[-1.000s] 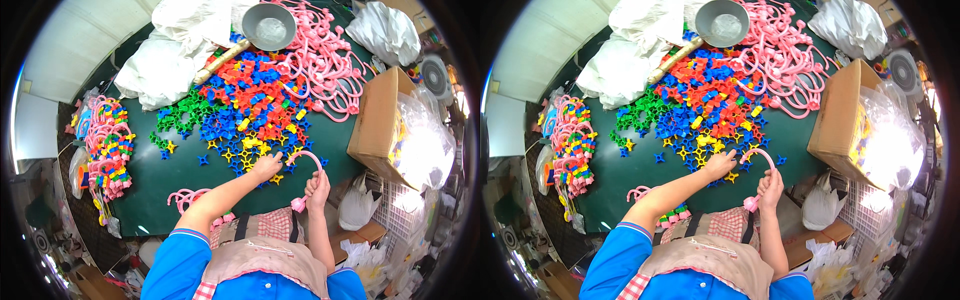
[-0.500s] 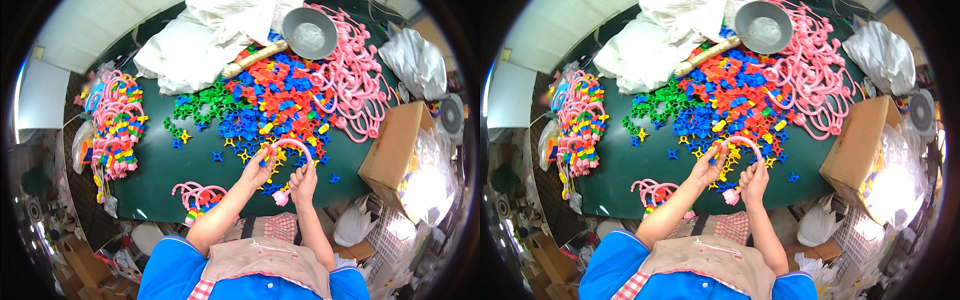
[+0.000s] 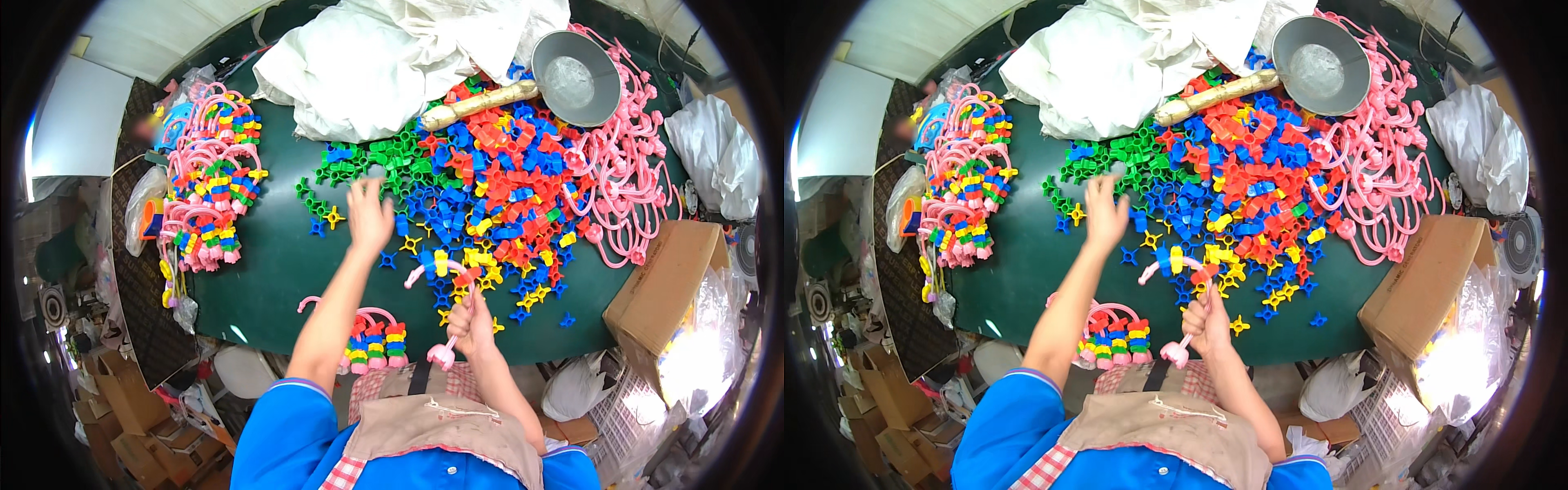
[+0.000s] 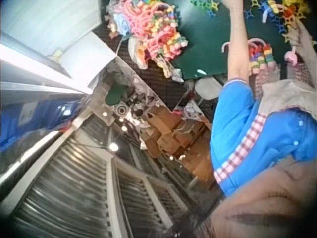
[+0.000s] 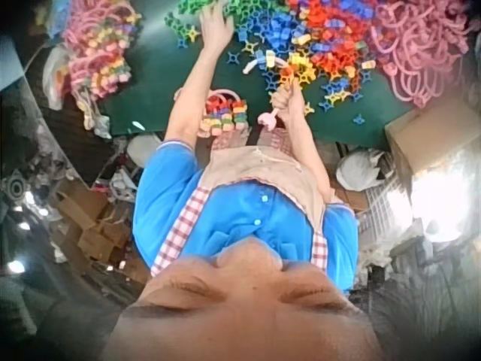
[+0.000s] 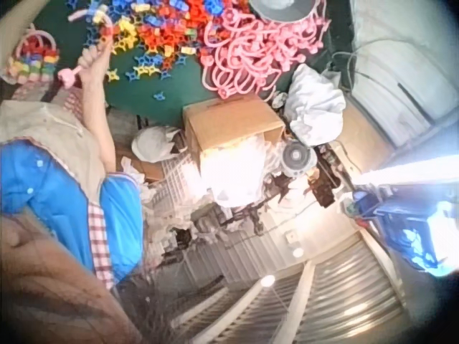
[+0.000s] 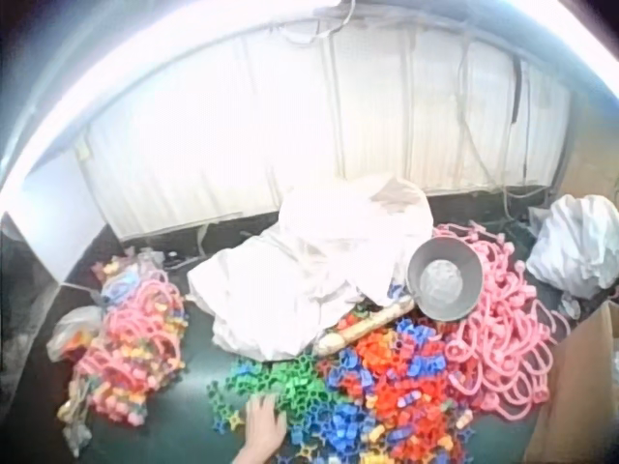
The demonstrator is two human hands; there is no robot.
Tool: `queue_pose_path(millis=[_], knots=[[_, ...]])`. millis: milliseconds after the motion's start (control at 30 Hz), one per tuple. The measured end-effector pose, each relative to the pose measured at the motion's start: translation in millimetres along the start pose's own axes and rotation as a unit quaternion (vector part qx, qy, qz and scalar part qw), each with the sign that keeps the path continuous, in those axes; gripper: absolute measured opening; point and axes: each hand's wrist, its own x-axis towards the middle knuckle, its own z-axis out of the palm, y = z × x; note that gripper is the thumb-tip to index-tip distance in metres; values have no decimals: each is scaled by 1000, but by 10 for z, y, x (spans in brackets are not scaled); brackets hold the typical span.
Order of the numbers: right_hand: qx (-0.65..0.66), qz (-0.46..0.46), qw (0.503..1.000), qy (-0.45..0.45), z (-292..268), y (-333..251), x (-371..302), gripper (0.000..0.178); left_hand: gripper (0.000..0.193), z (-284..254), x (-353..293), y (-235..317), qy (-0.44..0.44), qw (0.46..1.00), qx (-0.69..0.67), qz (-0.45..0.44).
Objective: The person assembles colorful plastic star-shaped pieces onto pink plastic hooks by hand. They repeatedly pick up a hook, attach several star pieces, and place the completed assembly on the table.
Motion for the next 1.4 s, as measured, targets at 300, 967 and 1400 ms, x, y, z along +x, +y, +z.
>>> queue_pose_path(millis=[300, 967, 1400], knots=[[-83, -261, 961, -40, 710, -395, -82, 43, 17, 55, -184, -75, -140, 841, -479, -208], [-638, -588, 419, 269, 33, -2971, 85, 36, 37, -1529, -881, 1039, -348, 842, -363, -194], [-480, -674, 546, 133, 12, -3378, -507, 36, 37, -1144, -1827, -214, -90, 994, 18, -53]])
